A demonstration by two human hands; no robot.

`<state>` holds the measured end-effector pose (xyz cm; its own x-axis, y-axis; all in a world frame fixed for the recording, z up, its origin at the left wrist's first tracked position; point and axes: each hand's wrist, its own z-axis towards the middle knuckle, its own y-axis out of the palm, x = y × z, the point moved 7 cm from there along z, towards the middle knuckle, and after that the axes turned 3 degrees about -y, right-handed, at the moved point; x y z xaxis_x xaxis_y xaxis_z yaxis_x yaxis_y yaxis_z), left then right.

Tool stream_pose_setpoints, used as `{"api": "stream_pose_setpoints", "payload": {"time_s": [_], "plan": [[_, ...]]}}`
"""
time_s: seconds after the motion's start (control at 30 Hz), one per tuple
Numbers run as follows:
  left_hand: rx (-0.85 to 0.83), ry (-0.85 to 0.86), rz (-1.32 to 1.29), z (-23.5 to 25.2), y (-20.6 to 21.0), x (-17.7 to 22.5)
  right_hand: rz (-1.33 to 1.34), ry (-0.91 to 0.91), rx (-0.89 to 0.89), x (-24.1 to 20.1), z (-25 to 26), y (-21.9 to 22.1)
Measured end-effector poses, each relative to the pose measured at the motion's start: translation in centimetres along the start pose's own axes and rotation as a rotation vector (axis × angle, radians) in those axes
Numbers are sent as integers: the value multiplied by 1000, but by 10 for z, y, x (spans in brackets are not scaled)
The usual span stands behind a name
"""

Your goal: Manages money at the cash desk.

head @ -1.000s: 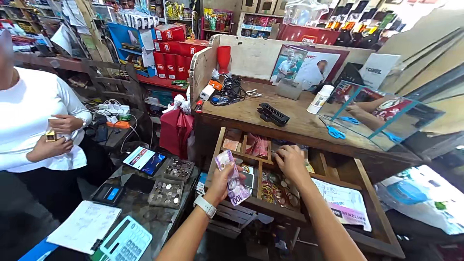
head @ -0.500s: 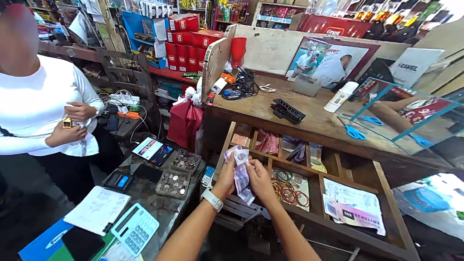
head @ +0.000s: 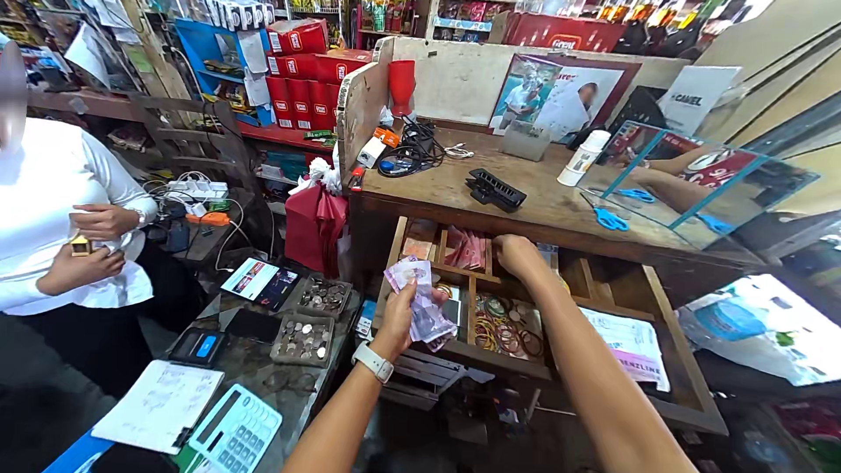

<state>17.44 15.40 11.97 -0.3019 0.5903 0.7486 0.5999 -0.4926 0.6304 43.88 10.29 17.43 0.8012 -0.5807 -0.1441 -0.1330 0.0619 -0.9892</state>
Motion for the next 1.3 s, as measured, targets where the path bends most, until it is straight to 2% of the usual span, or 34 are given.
{"api": "stream_pose_setpoints", "payload": {"time_s": [0.07,0.1,0.23,0.4,0.67,0.87,1.1,1.2,1.23,1.3], "plan": [[-36,3,17,0,1,-1,-124,32,-103,9,10,17],[-42,3,39,0,1,-2,-158,42,-97,12,10,24],[-45,1,111,0,1,0,-179,9,100,13,8,26],[-75,-5,116,2,2,0,-205,96,-25,11,5,25],[-96,42,154,3,4,-1,-226,86,-60,11,7,26],[-80,86,164,2,3,-1,-253,156,-165,8,12,26],[-96,150,248,-2,4,1,-193,240,-14,2,3,17],[-123,128,215,0,4,0,5,217,189,-19,-34,-15],[-130,121,197,1,5,0,60,152,288,-35,-55,-24],[-151,106,177,3,7,2,185,-128,514,-75,-96,-25]]}}
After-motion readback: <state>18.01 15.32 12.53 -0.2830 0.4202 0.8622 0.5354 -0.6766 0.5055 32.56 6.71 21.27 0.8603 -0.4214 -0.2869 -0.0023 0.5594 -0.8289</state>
